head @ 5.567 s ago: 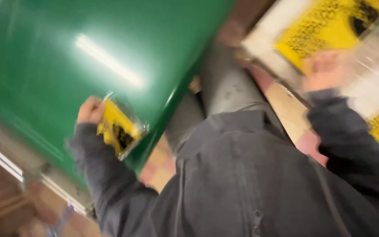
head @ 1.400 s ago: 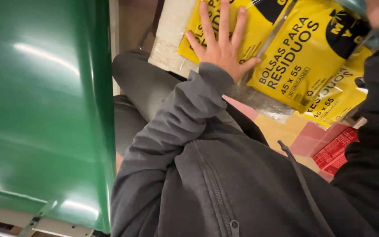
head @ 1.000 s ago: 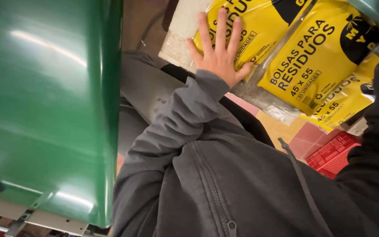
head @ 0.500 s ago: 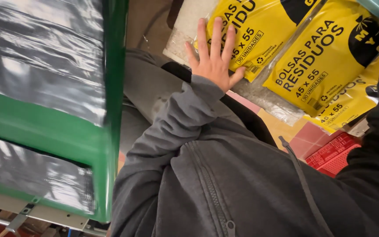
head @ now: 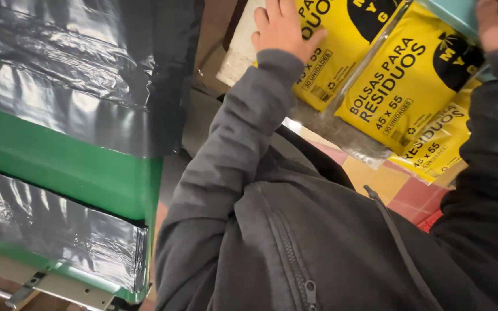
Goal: Folding black plastic garbage bags and inserting them into yellow retail plastic packaging sleeves.
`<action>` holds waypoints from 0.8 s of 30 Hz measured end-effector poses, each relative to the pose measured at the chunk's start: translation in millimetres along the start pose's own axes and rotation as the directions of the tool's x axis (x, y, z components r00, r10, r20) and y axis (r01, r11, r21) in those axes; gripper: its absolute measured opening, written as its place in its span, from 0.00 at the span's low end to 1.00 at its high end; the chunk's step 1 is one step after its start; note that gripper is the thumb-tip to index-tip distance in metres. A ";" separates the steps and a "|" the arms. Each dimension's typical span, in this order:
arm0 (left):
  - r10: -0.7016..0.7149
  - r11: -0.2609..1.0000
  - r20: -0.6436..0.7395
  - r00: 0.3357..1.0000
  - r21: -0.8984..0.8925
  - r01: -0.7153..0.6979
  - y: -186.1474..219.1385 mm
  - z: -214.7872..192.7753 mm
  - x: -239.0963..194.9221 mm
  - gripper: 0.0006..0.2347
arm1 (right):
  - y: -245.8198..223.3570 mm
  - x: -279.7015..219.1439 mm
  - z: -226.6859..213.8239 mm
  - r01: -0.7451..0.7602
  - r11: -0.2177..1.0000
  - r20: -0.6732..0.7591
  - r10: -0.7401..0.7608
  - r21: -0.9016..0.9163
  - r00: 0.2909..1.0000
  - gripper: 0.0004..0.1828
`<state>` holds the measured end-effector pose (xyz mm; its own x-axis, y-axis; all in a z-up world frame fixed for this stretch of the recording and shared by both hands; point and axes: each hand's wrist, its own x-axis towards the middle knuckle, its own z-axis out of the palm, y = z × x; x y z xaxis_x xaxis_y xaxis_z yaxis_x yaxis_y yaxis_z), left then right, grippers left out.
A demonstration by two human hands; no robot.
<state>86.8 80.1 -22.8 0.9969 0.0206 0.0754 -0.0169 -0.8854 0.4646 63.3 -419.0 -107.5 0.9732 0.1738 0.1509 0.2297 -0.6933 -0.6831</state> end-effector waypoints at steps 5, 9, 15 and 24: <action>-0.119 0.993 0.091 0.989 0.038 0.116 -4.8 19.3 22.9 0.37 | -142.2 41.7 3.1 0.076 0.915 0.003 -0.081 -0.396 0.997 0.08; -0.210 0.978 0.227 0.951 0.040 0.206 -0.6 17.4 30.8 0.35 | -184.4 36.9 -3.1 0.205 0.618 -0.061 -0.381 -0.759 0.923 0.06; -0.314 0.941 0.382 0.869 0.006 0.337 -4.5 15.9 35.8 0.30 | -216.5 -2.3 7.6 0.171 0.778 -0.183 -0.345 -0.604 0.921 0.15; 0.036 0.887 0.231 0.972 -0.455 0.075 -56.8 50.1 -15.8 0.18 | -150.6 -85.1 90.9 -0.358 0.915 -0.493 0.229 -0.185 0.839 0.52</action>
<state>75.8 106.7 -94.7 0.9863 -0.1193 -0.1140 0.0255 -0.5723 0.8197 -55.4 -265.8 -82.5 0.8763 -0.3577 0.3226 -0.1361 -0.8263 -0.5466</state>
